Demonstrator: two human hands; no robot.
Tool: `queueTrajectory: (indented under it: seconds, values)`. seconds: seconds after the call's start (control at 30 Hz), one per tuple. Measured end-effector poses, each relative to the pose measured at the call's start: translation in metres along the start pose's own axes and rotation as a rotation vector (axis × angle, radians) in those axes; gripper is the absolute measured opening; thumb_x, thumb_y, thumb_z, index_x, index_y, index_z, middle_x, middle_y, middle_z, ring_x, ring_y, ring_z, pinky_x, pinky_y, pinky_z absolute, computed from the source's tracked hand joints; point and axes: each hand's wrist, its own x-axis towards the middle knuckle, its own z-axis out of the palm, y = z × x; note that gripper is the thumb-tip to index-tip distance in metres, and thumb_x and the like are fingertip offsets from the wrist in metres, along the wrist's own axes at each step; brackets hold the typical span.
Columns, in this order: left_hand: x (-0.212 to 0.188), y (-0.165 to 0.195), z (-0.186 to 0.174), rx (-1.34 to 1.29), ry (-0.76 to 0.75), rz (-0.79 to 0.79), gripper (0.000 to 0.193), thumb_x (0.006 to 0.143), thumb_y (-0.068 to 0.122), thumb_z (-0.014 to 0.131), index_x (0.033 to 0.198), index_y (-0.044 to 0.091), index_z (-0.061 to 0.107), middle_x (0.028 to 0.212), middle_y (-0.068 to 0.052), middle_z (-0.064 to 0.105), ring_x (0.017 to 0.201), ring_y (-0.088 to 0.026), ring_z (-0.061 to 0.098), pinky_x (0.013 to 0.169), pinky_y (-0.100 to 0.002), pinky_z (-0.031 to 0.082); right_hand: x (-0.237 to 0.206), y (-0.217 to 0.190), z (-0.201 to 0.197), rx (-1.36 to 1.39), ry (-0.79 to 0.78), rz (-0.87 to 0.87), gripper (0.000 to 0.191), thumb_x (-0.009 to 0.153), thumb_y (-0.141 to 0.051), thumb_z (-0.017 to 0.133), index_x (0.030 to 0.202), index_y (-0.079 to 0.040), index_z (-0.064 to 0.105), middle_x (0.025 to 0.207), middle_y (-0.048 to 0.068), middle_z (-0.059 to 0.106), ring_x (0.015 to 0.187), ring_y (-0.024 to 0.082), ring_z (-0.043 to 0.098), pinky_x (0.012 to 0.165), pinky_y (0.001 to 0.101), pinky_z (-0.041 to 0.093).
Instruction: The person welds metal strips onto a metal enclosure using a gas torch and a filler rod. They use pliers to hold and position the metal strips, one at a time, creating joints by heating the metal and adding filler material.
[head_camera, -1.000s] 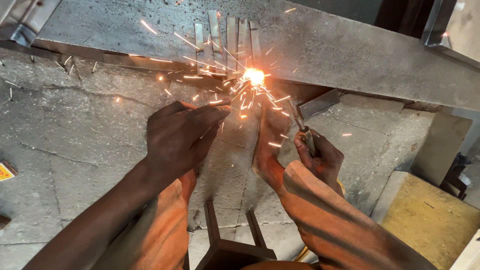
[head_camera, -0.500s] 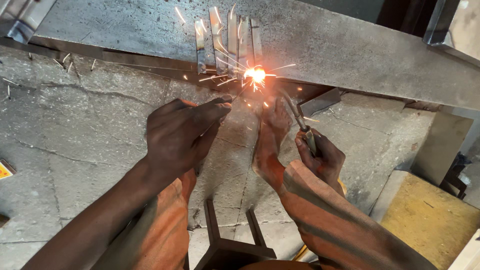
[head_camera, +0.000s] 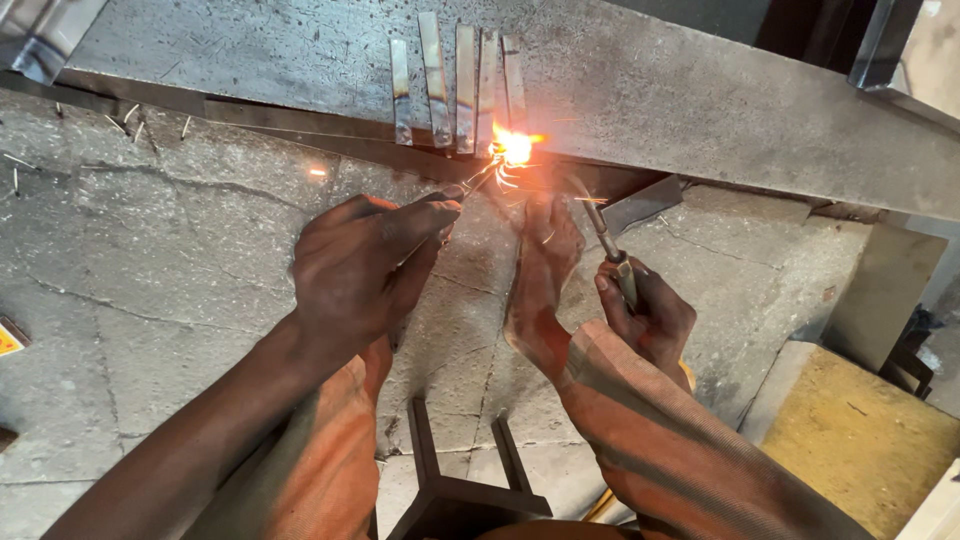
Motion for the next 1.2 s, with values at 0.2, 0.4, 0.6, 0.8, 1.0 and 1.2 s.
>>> queueTrajectory:
  seconds: [0.2,0.4,0.6,0.8,1.0,1.2]
  values:
    - [0.0002,-0.0002,0.0005,0.01,0.014,0.011,0.033,0.092,-0.006,0.082,0.12,0.005,0.069,0.112,-0.011,0.077,0.076,-0.019,0.069,0.069,-0.032,0.056,0.0006,-0.0001,0.0011,0.004,-0.003,-0.03,0.015,0.097,0.001,0.077,0.11,0.004,0.071,0.09,0.007,0.073,0.07,0.004,0.058,0.062,0.0206,0.047]
    - [0.0,-0.0004,0.0009,0.025,0.022,-0.01,0.034,0.091,-0.006,0.081,0.121,0.006,0.07,0.114,-0.01,0.076,0.077,-0.02,0.069,0.069,-0.032,0.056,0.0025,-0.0011,0.0019,-0.019,-0.01,-0.07,0.014,0.097,0.002,0.076,0.11,0.004,0.071,0.091,0.008,0.073,0.071,0.004,0.059,0.062,0.0207,0.048]
    - [0.0004,-0.0001,0.0003,0.021,-0.006,0.0,0.033,0.092,-0.005,0.081,0.121,0.006,0.069,0.115,-0.009,0.076,0.075,-0.019,0.067,0.068,-0.033,0.054,0.002,-0.0036,0.0017,-0.02,-0.004,-0.05,0.013,0.097,0.002,0.077,0.109,0.004,0.071,0.09,0.008,0.073,0.07,0.004,0.059,0.062,0.021,0.048]
    - [0.0009,-0.0001,0.0008,0.03,-0.012,0.013,0.032,0.093,-0.004,0.081,0.121,0.005,0.069,0.118,-0.009,0.076,0.075,-0.019,0.067,0.069,-0.033,0.054,0.0012,-0.0032,0.0006,-0.02,-0.013,-0.01,0.01,0.097,0.0,0.077,0.105,0.003,0.071,0.089,0.008,0.073,0.068,0.005,0.056,0.061,0.0217,0.046]
    - [0.0015,0.0,0.0006,0.047,-0.02,0.008,0.032,0.092,-0.004,0.08,0.121,0.005,0.069,0.12,-0.009,0.076,0.077,-0.019,0.068,0.069,-0.033,0.054,0.002,-0.0027,-0.0002,-0.031,-0.014,-0.02,0.011,0.097,0.0,0.077,0.106,0.002,0.071,0.092,0.008,0.073,0.071,0.006,0.059,0.064,0.022,0.049]
    - [0.0016,0.0011,0.0017,0.041,-0.017,-0.002,0.031,0.093,-0.003,0.081,0.12,0.006,0.069,0.118,-0.008,0.076,0.075,-0.018,0.068,0.067,-0.033,0.054,0.0011,-0.0029,-0.0009,-0.034,-0.03,0.018,0.012,0.096,-0.002,0.078,0.106,0.001,0.071,0.089,0.009,0.073,0.069,0.006,0.059,0.062,0.0225,0.048]
